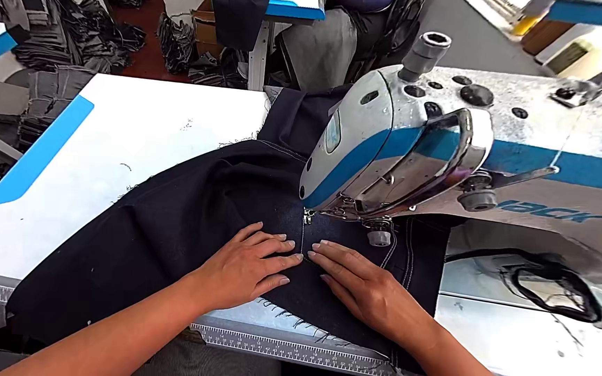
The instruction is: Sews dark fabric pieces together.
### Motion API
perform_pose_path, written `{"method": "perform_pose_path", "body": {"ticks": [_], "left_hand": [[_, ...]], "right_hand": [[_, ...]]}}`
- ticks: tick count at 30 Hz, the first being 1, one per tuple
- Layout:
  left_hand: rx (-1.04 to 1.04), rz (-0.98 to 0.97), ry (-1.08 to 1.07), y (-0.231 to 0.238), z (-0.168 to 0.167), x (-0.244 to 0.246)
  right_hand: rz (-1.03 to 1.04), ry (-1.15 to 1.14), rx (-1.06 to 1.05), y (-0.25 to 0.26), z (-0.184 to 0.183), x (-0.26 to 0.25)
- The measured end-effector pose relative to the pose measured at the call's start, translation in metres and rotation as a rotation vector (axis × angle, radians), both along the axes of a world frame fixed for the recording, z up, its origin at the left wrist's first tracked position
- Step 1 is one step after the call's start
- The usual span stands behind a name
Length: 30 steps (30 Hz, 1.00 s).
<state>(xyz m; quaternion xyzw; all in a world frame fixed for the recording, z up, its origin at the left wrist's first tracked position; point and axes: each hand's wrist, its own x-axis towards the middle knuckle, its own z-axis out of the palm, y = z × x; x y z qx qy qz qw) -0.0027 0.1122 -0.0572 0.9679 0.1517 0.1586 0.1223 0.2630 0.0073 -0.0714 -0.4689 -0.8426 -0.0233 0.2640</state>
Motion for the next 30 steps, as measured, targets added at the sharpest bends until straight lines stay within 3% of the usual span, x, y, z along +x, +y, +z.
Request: {"method": "perform_pose_path", "body": {"ticks": [21, 30], "left_hand": [[-0.005, 0.036, -0.018, 0.032, 0.004, 0.019], [-0.072, 0.051, -0.186, 0.042, 0.0, 0.024]], "right_hand": [[-0.004, -0.016, 0.003, 0.044, 0.001, 0.025], [-0.034, -0.076, -0.038, 0.053, 0.001, 0.032]]}}
